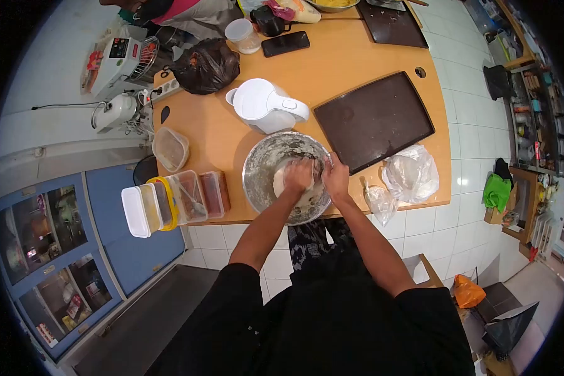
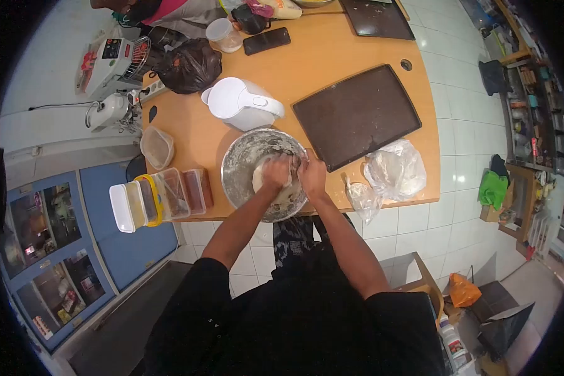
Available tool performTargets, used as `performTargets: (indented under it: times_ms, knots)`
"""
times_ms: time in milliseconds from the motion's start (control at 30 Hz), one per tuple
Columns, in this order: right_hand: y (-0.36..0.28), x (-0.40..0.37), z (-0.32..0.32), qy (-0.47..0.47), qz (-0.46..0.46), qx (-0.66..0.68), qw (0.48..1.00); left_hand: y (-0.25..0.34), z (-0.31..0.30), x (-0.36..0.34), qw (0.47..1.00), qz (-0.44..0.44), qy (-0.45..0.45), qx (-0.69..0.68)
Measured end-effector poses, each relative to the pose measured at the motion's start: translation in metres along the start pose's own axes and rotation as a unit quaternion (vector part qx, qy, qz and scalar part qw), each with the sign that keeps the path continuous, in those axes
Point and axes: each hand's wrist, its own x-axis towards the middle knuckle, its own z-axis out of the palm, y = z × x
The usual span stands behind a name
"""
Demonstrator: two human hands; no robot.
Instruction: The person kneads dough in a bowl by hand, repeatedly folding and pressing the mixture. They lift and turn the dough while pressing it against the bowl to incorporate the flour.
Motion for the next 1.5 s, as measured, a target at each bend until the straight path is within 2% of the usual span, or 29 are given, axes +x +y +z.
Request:
performTargets:
  times_ms: [100,133,233,267,367,467,533,600,700,800,900,1000,1033,1100,1200,1300,1400,1500]
  knots:
    - [-0.002,0.003,0.0,0.006,-0.022,0.012,1.0,-0.017,0.022,0.027,0.994,-0.08,-0.03,-0.065]
    - [-0.002,0.003,0.0,0.012,-0.034,0.017,0.999,-0.02,0.028,0.028,0.995,-0.079,0.03,-0.045]
    - [-0.001,0.006,0.002,-0.001,-0.023,-0.017,1.0,-0.022,0.038,0.031,0.961,-0.201,0.138,-0.13]
    - [-0.002,0.005,0.003,-0.006,-0.015,-0.036,0.999,-0.02,0.04,0.035,0.942,-0.274,0.124,-0.152]
    - [-0.013,0.006,0.001,-0.01,-0.002,-0.079,0.997,-0.032,0.038,0.029,0.865,-0.217,0.078,-0.445]
    - [-0.015,0.006,0.002,-0.002,-0.01,-0.093,0.996,-0.012,0.007,-0.004,0.939,-0.15,-0.097,-0.293]
    - [-0.012,0.008,0.002,0.008,-0.025,-0.088,0.996,0.009,-0.03,-0.03,0.973,-0.062,-0.16,-0.153]
    - [-0.013,0.012,-0.001,-0.002,-0.024,-0.098,0.995,0.023,-0.068,-0.062,0.985,0.06,-0.163,0.021]
    - [-0.016,0.012,0.001,-0.011,-0.025,-0.09,0.996,0.017,-0.088,-0.116,0.986,0.105,-0.123,0.029]
    - [-0.014,0.013,0.004,-0.007,-0.023,-0.071,0.997,0.009,-0.102,-0.136,0.981,0.039,-0.189,-0.033]
    - [-0.014,0.012,0.003,-0.015,-0.019,-0.071,0.997,-0.002,-0.101,-0.12,0.976,-0.045,-0.179,-0.12]
    - [-0.018,0.011,0.004,-0.025,-0.016,-0.08,0.996,0.008,-0.094,-0.093,0.948,-0.261,-0.045,-0.18]
    - [-0.017,0.012,0.003,-0.026,-0.014,-0.085,0.996,0.008,-0.082,-0.083,0.956,-0.266,-0.069,-0.105]
    - [-0.014,0.011,0.003,-0.021,-0.028,-0.078,0.996,0.005,-0.059,-0.07,0.954,-0.272,-0.116,0.048]
    - [-0.013,0.011,0.005,-0.017,-0.039,-0.086,0.995,0.013,-0.043,-0.067,0.961,-0.248,-0.112,0.054]
    - [-0.012,0.012,0.005,-0.023,-0.04,-0.093,0.995,0.018,-0.036,-0.079,0.981,-0.111,0.073,0.138]
    - [-0.008,0.012,0.008,-0.023,-0.055,-0.09,0.994,0.012,-0.019,-0.068,0.984,-0.036,0.131,0.115]
    - [-0.003,0.014,0.011,-0.02,-0.066,-0.062,0.996,0.0,-0.005,-0.047,0.997,-0.012,0.049,0.054]
